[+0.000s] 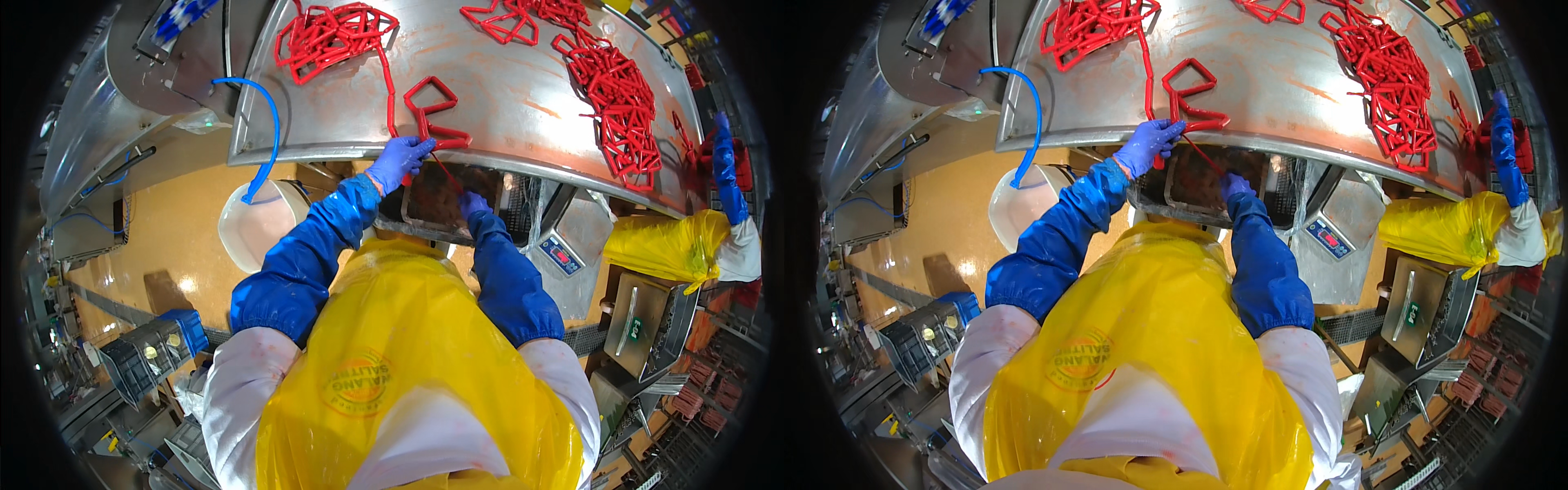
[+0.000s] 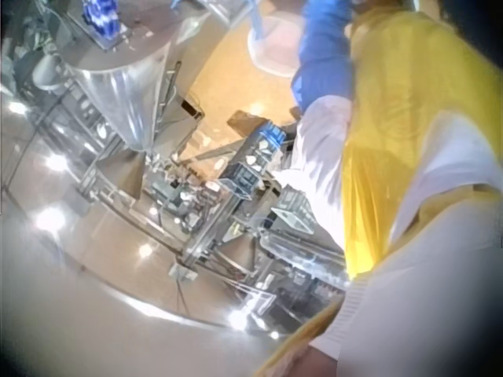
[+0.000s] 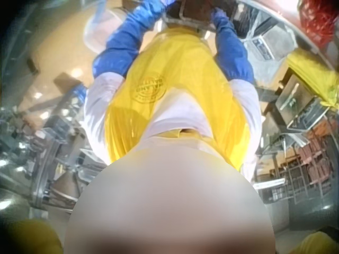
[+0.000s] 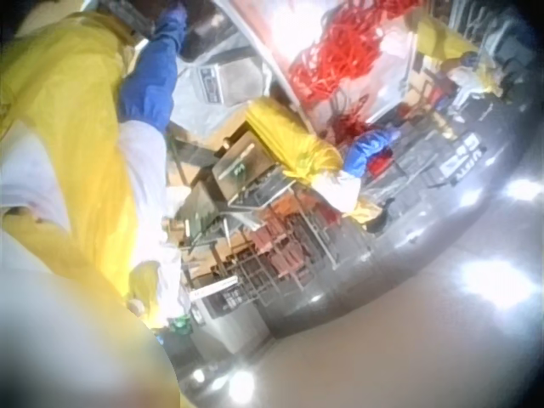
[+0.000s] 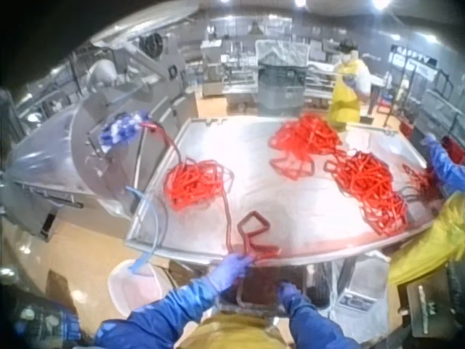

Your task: The person repeatedly picks red plastic frames from a metal table, links them together by hand, and places the assembled chains into a container below. The process is continuous and repetitive throughout the clip.

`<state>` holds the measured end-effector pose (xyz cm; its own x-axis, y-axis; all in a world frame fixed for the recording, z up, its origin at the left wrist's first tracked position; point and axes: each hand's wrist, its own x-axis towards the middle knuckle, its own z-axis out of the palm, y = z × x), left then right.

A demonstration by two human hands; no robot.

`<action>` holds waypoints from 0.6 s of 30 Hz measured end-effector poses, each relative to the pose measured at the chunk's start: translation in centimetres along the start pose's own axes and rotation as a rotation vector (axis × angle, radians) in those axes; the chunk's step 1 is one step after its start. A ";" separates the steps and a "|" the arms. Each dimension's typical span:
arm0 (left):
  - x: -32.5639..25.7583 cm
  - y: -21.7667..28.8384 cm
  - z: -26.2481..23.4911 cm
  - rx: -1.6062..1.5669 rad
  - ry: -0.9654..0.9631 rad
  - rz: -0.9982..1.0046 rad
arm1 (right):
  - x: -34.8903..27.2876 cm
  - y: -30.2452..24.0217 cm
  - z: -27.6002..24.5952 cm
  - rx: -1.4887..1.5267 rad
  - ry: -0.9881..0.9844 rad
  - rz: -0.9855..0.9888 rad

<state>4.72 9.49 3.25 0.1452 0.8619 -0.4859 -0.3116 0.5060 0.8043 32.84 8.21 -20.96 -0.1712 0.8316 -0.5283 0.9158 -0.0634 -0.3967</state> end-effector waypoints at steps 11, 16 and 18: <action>0.5 6.3 -1.3 0.511 0.127 0.161 | -2.7 -4.5 -4.5 0.401 0.124 -0.294; 3.6 1.9 1.6 0.336 -0.006 -0.037 | -8.1 -19.4 -12.5 0.657 0.315 -0.335; 3.7 3.4 2.1 0.365 0.035 -0.052 | -9.2 -21.2 -14.7 0.353 0.477 -0.405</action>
<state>6.11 14.45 4.94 0.1176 0.8363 -0.5355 0.0517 0.5334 0.8443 20.37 10.03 3.29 -0.2218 0.9729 0.0656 0.6281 0.1941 -0.7536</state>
